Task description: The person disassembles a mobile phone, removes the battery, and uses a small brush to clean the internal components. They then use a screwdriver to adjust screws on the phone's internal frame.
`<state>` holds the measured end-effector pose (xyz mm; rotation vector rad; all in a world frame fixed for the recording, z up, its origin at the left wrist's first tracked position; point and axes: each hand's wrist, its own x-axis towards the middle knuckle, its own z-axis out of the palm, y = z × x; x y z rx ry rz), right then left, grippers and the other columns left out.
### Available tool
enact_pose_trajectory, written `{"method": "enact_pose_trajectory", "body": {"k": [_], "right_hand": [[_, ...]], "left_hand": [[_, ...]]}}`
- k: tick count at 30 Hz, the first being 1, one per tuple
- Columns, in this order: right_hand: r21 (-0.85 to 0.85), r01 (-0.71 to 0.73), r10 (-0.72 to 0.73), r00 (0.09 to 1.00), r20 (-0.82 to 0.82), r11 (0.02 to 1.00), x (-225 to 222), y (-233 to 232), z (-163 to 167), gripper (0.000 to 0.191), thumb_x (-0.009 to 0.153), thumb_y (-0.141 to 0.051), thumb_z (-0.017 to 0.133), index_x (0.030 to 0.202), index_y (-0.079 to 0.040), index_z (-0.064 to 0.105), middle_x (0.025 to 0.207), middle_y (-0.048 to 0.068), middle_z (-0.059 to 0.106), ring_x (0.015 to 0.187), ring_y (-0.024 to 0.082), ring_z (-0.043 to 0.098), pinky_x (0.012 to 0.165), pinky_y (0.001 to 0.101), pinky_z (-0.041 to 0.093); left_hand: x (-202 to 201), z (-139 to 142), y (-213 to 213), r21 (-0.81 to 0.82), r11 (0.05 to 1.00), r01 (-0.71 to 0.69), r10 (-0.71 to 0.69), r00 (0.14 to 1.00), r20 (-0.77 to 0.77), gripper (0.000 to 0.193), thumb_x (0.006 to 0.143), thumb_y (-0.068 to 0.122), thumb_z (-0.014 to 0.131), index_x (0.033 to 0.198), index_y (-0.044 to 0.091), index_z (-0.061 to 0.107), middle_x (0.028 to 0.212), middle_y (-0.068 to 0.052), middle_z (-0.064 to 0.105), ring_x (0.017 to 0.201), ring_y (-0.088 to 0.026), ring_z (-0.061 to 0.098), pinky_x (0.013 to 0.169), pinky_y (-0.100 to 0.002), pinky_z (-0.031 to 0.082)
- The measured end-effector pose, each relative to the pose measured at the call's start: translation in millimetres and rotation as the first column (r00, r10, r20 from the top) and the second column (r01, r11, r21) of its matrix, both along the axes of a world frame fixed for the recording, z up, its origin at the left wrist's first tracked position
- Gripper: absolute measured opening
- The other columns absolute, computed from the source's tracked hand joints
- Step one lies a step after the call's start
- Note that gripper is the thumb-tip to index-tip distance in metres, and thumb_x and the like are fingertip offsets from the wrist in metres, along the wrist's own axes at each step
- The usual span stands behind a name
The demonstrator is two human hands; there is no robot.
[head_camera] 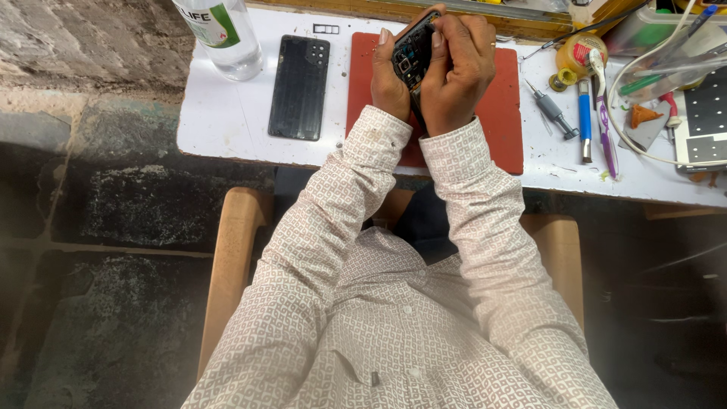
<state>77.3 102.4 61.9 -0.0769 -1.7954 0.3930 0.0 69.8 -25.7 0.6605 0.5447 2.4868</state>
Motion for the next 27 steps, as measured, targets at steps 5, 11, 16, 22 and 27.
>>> {"method": "enact_pose_trajectory", "body": {"k": [5, 11, 16, 22, 27], "right_hand": [[0.125, 0.006, -0.008, 1.0, 0.022, 0.992, 6, -2, 2, 0.008, 0.099, 0.0, 0.069, 0.105, 0.001, 0.074, 0.099, 0.006, 0.066, 0.091, 0.023, 0.06, 0.079, 0.0346, 0.053], [-0.008, 0.018, -0.018, 0.999, -0.028, 1.0, -3, 1, 3, 0.008, 0.098, 0.003, 0.067, 0.105, 0.002, 0.072, 0.103, 0.008, 0.066, 0.094, 0.02, 0.065, 0.08, 0.0316, 0.057], [0.043, 0.01, -0.01, 1.0, -0.013, 0.999, 0, 2, 1, 0.01, 0.096, 0.004, 0.07, 0.105, 0.003, 0.072, 0.1, 0.009, 0.065, 0.092, 0.022, 0.063, 0.078, 0.0332, 0.055], [0.069, 0.023, -0.023, 1.0, 0.003, 0.997, 1, 1, 2, 0.008, 0.096, 0.003, 0.069, 0.104, 0.002, 0.071, 0.099, 0.009, 0.064, 0.092, 0.023, 0.062, 0.078, 0.0342, 0.054], [0.067, 0.039, -0.039, 0.999, -0.001, 0.997, -1, 0, 4, 0.005, 0.096, 0.002, 0.068, 0.1, 0.002, 0.072, 0.095, 0.007, 0.065, 0.089, 0.023, 0.061, 0.076, 0.0339, 0.053]], "left_hand": [[2, 3, -1, 0.04, 0.999, 0.003, -0.003, 1.0, 0.004, 0.06, 0.11, 0.049, 0.042, 0.125, -0.005, 0.065, 0.105, -0.013, 0.07, 0.094, -0.02, 0.069, 0.082, -0.03, 0.059], [-3, -1, 4, 0.039, 0.998, 0.043, -0.047, 0.995, 0.091, 0.056, 0.111, 0.045, 0.044, 0.123, -0.006, 0.063, 0.107, -0.015, 0.069, 0.096, -0.022, 0.069, 0.084, -0.032, 0.06], [-2, -6, 2, 0.057, 0.998, 0.037, -0.041, 0.996, 0.073, 0.058, 0.11, 0.047, 0.043, 0.126, -0.006, 0.063, 0.108, -0.015, 0.07, 0.096, -0.021, 0.07, 0.085, -0.032, 0.06], [-4, -6, 5, 0.068, 0.998, 0.01, -0.01, 1.0, 0.005, 0.057, 0.109, 0.045, 0.042, 0.127, -0.004, 0.063, 0.106, -0.015, 0.07, 0.093, -0.02, 0.071, 0.08, -0.031, 0.061], [-8, -10, 8, 0.102, 0.994, 0.046, -0.054, 0.996, 0.075, 0.055, 0.11, 0.045, 0.042, 0.121, -0.005, 0.063, 0.104, -0.016, 0.07, 0.092, -0.022, 0.071, 0.079, -0.033, 0.062]]}}
